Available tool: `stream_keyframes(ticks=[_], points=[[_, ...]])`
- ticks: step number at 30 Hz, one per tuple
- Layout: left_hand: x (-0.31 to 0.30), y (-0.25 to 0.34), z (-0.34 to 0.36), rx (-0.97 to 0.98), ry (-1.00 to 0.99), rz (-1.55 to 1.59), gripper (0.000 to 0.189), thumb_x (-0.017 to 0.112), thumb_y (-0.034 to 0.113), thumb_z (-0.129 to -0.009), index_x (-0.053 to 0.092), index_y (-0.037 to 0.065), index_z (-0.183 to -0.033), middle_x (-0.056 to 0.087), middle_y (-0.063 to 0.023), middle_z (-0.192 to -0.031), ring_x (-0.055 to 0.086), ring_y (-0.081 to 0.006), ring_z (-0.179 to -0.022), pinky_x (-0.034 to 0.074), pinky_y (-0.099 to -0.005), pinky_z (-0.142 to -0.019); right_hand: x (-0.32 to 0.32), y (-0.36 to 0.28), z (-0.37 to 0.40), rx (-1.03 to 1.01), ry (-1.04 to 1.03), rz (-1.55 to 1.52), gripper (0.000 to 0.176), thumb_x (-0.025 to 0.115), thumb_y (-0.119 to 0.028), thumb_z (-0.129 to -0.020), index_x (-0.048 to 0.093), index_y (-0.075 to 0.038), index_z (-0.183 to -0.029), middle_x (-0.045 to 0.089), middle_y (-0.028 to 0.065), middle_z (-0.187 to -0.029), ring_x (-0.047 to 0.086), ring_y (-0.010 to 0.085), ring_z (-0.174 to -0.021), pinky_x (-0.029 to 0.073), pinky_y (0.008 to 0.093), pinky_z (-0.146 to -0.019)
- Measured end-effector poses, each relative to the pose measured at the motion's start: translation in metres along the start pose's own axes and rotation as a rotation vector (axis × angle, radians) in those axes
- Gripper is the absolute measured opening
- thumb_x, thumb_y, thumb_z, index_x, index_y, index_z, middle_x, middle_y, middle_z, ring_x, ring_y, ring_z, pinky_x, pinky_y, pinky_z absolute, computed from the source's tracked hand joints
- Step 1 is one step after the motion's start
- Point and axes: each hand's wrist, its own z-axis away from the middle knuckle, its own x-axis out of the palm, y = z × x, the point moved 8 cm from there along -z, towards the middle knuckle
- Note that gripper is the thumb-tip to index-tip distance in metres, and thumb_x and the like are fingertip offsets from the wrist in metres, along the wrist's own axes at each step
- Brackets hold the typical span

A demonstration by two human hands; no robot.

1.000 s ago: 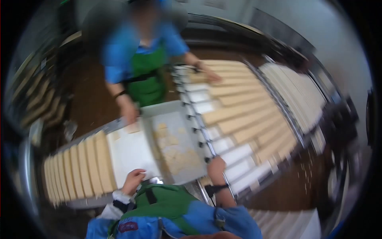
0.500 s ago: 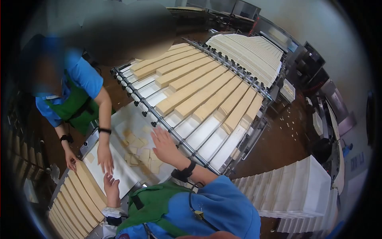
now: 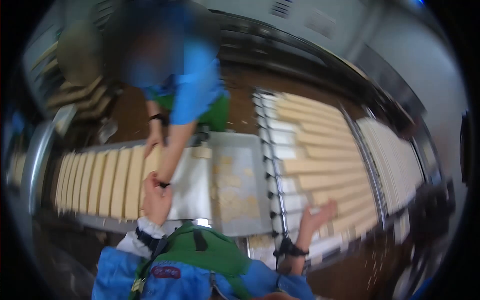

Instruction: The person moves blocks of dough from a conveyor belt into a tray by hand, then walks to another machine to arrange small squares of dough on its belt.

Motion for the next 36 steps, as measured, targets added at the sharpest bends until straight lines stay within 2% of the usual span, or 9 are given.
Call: stream_keyframes(ticks=[3, 9, 12, 19, 22, 25, 27, 28, 36], points=[[0.003, -0.012, 0.002, 0.108, 0.114, -0.085, 0.054, 0.074, 0.005, -0.077, 0.054, 0.002, -0.127, 0.056, -0.0146, -0.097, 0.059, -0.0296, -0.086, 0.050, -0.0421, -0.078, 0.029, 0.007, 0.023, -0.003, -0.186, 0.135, 0.089, 0.074, -0.016, -0.081, 0.030, 0.008, -0.155, 0.032, 0.0300, -0.161, 0.024, 0.0450, -0.153, 0.018, 0.0561, -0.125], [0.045, -0.020, 0.016, -0.065, -0.410, 0.116, 0.035, 0.076, 0.013, -0.077, 0.066, 0.003, -0.109, 0.057, -0.0109, -0.083, 0.061, -0.0266, -0.079, 0.051, -0.0415, -0.070, 0.113, -0.008, 0.099, 0.096, -0.826, 0.314, 0.101, 0.075, -0.036, -0.080, 0.027, 0.008, -0.157, 0.033, 0.0269, -0.162, 0.025, 0.0432, -0.153, 0.016, 0.0640, -0.123], [0.058, -0.024, 0.022, 0.020, -0.595, -0.015, 0.034, 0.076, 0.017, -0.078, 0.068, 0.003, -0.107, 0.060, -0.0126, -0.084, 0.062, -0.0293, -0.082, 0.052, -0.0430, -0.072, 0.132, -0.001, 0.119, 0.151, -0.900, 0.342, 0.098, 0.073, -0.039, -0.080, 0.031, 0.009, -0.155, 0.036, 0.0270, -0.160, 0.030, 0.0413, -0.151, 0.017, 0.0675, -0.122], [-0.090, 0.034, -0.079, 0.268, 0.482, -0.197, 0.066, 0.075, 0.005, -0.079, 0.049, 0.000, -0.140, 0.054, -0.0197, -0.120, 0.055, -0.0348, -0.114, 0.047, -0.0438, -0.095, 0.139, -0.005, 0.120, -0.074, -0.854, 0.427, 0.089, 0.072, -0.036, -0.080, 0.040, 0.013, -0.147, 0.046, 0.0263, -0.153, 0.042, 0.0377, -0.144, 0.019, 0.0675, -0.121], [-0.094, 0.045, -0.084, 0.182, 0.545, -0.108, 0.062, 0.074, 0.004, -0.082, 0.050, 0.000, -0.139, 0.055, -0.0193, -0.122, 0.055, -0.0323, -0.116, 0.046, -0.0418, -0.096, 0.139, -0.007, 0.118, -0.094, -0.845, 0.410, 0.088, 0.072, -0.036, -0.081, 0.041, 0.013, -0.147, 0.048, 0.0260, -0.151, 0.045, 0.0373, -0.142, 0.019, 0.0658, -0.122], [0.022, 0.053, -0.052, 0.179, -0.270, 0.160, 0.054, 0.079, 0.013, -0.082, 0.059, 0.002, -0.131, 0.066, -0.0160, -0.111, 0.064, -0.0310, -0.104, 0.051, -0.0412, -0.089, 0.136, -0.005, 0.122, -0.120, -0.811, 0.404, 0.087, 0.073, -0.036, -0.082, 0.041, 0.012, -0.147, 0.051, 0.0256, -0.148, 0.047, 0.0366, -0.140, 0.019, 0.0639, -0.122], [0.082, 0.063, -0.005, 0.300, -0.815, -0.023, 0.043, 0.079, 0.030, -0.083, 0.070, 0.006, -0.118, 0.070, -0.0184, -0.097, 0.066, -0.0379, -0.096, 0.054, -0.0439, -0.087, 0.136, -0.010, 0.119, -0.120, -0.794, 0.403, 0.086, 0.074, -0.035, -0.083, 0.042, 0.012, -0.147, 0.053, 0.0253, -0.146, 0.047, 0.0361, -0.139, 0.020, 0.0630, -0.122], [0.101, 0.063, 0.015, 0.458, -0.888, -0.142, 0.045, 0.076, 0.033, -0.085, 0.069, 0.006, -0.120, 0.070, -0.0201, -0.098, 0.066, -0.0390, -0.095, 0.054, -0.0470, -0.086, 0.136, -0.013, 0.117, -0.126, -0.795, 0.407, 0.086, 0.075, -0.035, -0.082, 0.042, 0.011, -0.147, 0.054, 0.0249, -0.145, 0.048, 0.0361, -0.138, 0.020, 0.0628, -0.122], [0.162, 0.023, 0.096, 0.360, -1.532, -0.327, 0.064, 0.067, 0.048, -0.093, 0.057, 0.005, -0.140, 0.071, -0.0267, -0.109, 0.069, -0.0433, -0.099, 0.055, -0.0482, -0.087, 0.131, -0.019, 0.112, -0.130, -0.815, 0.437, 0.087, 0.078, -0.037, -0.082, 0.044, 0.012, -0.146, 0.055, 0.0251, -0.143, 0.050, 0.0354, -0.136, 0.025, 0.0577, -0.122]])
